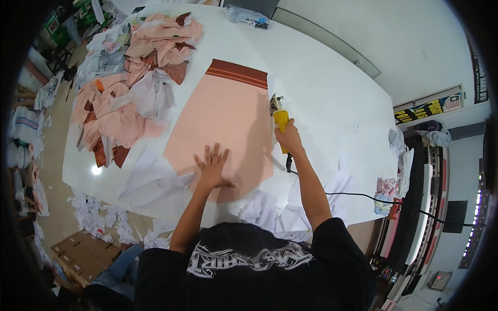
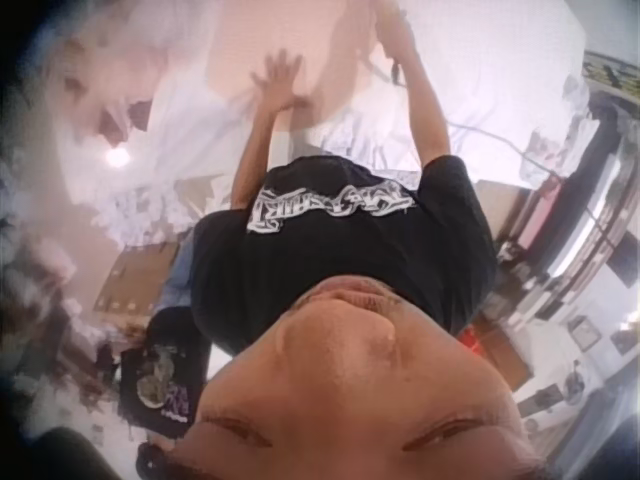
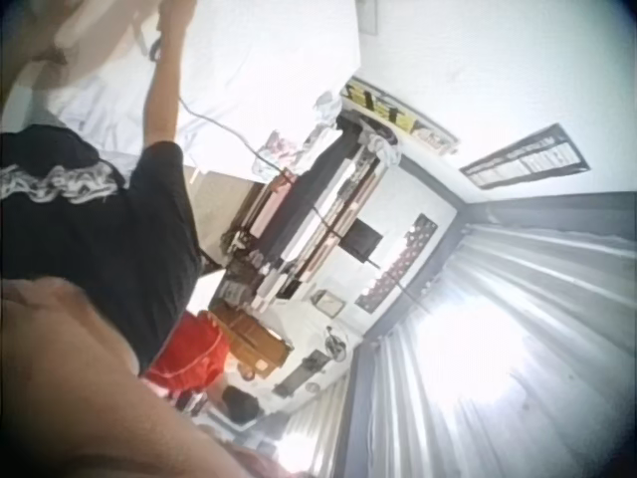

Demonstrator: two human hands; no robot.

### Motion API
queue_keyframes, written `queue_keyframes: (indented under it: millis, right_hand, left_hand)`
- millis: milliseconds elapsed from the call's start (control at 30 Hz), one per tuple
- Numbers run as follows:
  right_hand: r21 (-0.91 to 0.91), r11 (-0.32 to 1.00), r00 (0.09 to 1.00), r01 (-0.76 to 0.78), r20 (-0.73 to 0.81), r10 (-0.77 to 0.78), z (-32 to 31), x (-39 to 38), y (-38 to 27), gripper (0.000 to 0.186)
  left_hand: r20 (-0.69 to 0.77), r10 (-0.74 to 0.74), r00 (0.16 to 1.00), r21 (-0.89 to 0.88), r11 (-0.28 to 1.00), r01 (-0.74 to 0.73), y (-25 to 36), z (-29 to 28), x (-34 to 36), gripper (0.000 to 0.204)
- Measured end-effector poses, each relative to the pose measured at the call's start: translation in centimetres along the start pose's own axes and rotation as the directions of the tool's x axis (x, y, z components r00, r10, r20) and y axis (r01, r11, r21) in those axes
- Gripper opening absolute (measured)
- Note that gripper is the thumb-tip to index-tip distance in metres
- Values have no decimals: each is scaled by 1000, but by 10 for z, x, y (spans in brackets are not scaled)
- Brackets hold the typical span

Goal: The person uses an electric rotary cutter to cut a large piece of peach-colored fabric on a white table. They repeatedly align the fabric, cut along straight edges, and remove excess pieces. The workspace is cluttered with fabric scraps, and another worker is visible in the background.

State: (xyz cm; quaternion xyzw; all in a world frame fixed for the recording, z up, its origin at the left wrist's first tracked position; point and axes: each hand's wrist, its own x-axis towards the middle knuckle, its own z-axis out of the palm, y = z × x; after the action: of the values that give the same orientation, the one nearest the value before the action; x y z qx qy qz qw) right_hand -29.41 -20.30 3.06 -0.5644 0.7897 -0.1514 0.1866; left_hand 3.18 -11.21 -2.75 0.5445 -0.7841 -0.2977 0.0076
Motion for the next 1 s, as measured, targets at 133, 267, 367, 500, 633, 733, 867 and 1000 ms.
queue_keyframes:
  millis: [133, 267, 367, 500, 633, 733, 867, 1000]
  right_hand:
    - [17, 1000, 1000, 22, 11, -22, 1, 39, -9, 57]
    - [-4, 1000, 1000, 14, -6, -14, -1, 77, -19, 58]
    - [-25, 1000, 1000, 7, 24, -6, -2, 101, -28, 57]
    - [-11, 1000, 999, 0, 48, 1, -4, 127, -38, 56]
    - [-53, 998, 999, -25, 27, 27, -1, 148, -41, 59]
    - [-48, 998, 998, -39, 39, 41, -1, 156, -45, 62]
    - [-26, 999, 999, -36, 18, 37, 3, 158, -45, 64]
    - [-26, 999, 999, -37, -12, 36, 9, 161, -46, 67]
  left_hand:
    - [-34, -7, 999, -3, 1000, 7, -1, 3, -3, 149]
    - [-20, 17, 1000, 37, 999, -17, 4, -6, -6, 143]
    - [22, -8, 1000, 39, 999, 8, 9, -13, -7, 141]
    - [33, -13, 999, 39, 999, 12, 9, -12, -6, 139]
    - [59, -22, 998, 47, 999, 19, 13, -16, -4, 140]
    - [0, -25, 1000, -14, 1000, 25, 7, -6, -5, 146]
    - [21, -32, 999, -32, 999, 33, 6, -7, -4, 147]
    - [16, -21, 1000, -41, 999, 22, 6, -5, -5, 148]
